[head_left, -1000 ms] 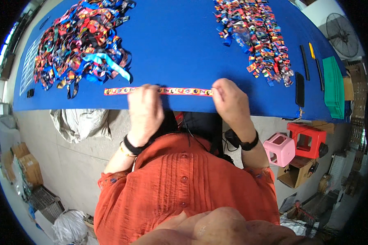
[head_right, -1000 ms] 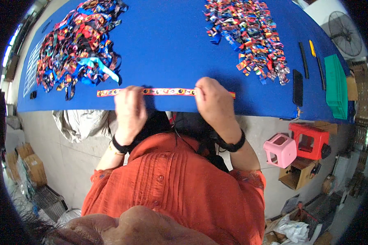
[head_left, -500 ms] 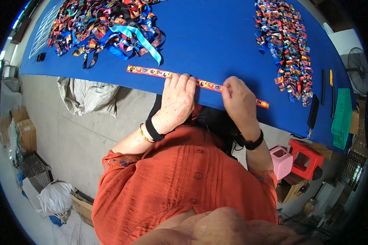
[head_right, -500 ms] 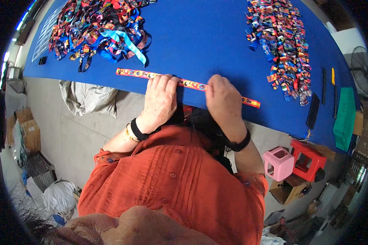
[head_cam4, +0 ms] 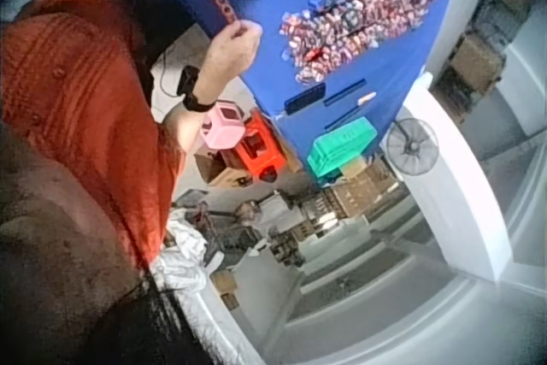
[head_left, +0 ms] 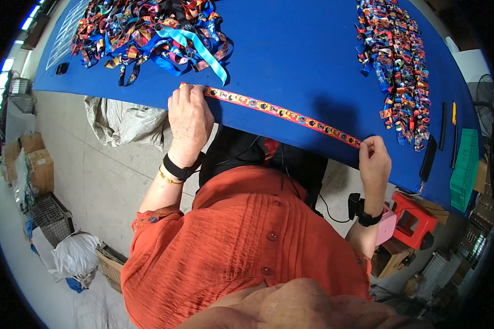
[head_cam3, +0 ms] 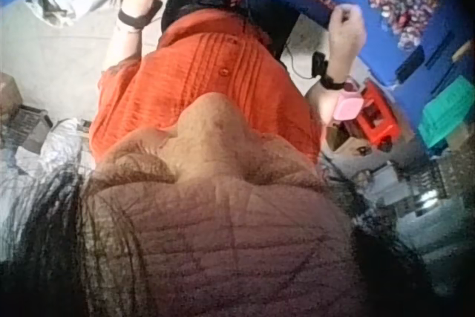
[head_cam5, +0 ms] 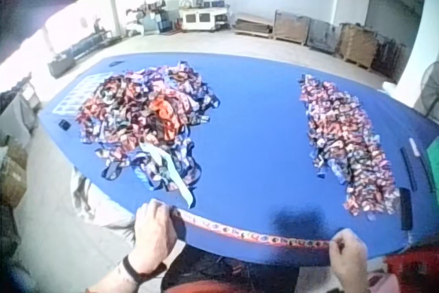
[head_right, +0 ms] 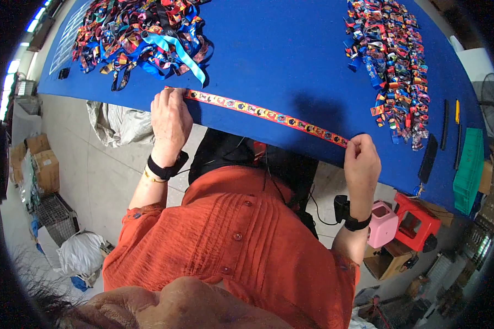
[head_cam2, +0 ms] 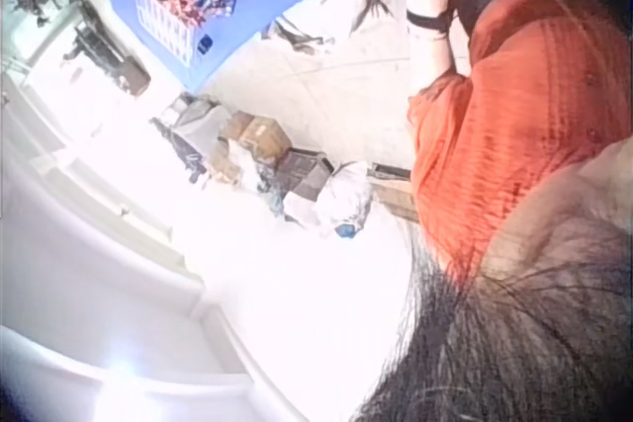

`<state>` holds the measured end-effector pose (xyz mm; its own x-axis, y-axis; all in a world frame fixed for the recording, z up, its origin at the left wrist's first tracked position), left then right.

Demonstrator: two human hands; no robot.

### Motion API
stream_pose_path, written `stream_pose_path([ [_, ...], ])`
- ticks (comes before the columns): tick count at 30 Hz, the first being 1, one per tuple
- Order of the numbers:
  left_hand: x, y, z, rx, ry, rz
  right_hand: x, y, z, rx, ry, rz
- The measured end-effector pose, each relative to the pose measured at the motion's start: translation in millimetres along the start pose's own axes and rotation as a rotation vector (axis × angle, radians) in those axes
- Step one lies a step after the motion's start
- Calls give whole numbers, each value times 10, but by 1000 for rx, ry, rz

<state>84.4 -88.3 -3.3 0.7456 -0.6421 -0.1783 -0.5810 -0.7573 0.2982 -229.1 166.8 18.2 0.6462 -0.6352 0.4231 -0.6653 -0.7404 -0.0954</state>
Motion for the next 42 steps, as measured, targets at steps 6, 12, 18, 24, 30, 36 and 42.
stream_pose_path([
  [6,220,-7,14,-35,65,-46,-233,-56,-77,-99,-17,-21],
  [12,275,-7,-10,-71,72,-48,-295,-75,-104,-93,29,27],
  [18,281,-13,-72,-65,36,-50,-275,-47,-80,-59,16,56],
  [24,-22,-64,-171,-117,-4,80,-21,-98,-160,-139,-38,-58],
  [30,-403,-90,-127,-68,-71,258,431,-15,25,-135,50,-193],
  [36,-445,-55,-76,40,-27,318,1080,113,316,-3,132,-434],
  [42,-461,-50,-80,38,3,333,1763,256,714,82,222,-726],
])
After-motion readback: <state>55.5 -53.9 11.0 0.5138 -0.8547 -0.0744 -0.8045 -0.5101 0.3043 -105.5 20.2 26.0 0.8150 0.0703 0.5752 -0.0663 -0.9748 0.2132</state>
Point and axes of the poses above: each hand's wrist, its own y-axis towards the middle knuckle, its own z-axis out of the palm, x = y × z, the point moved 4 cm from there along y, towards the middle knuckle, and after that the axes turned 8 degrees about x, right-handed, at the moved point
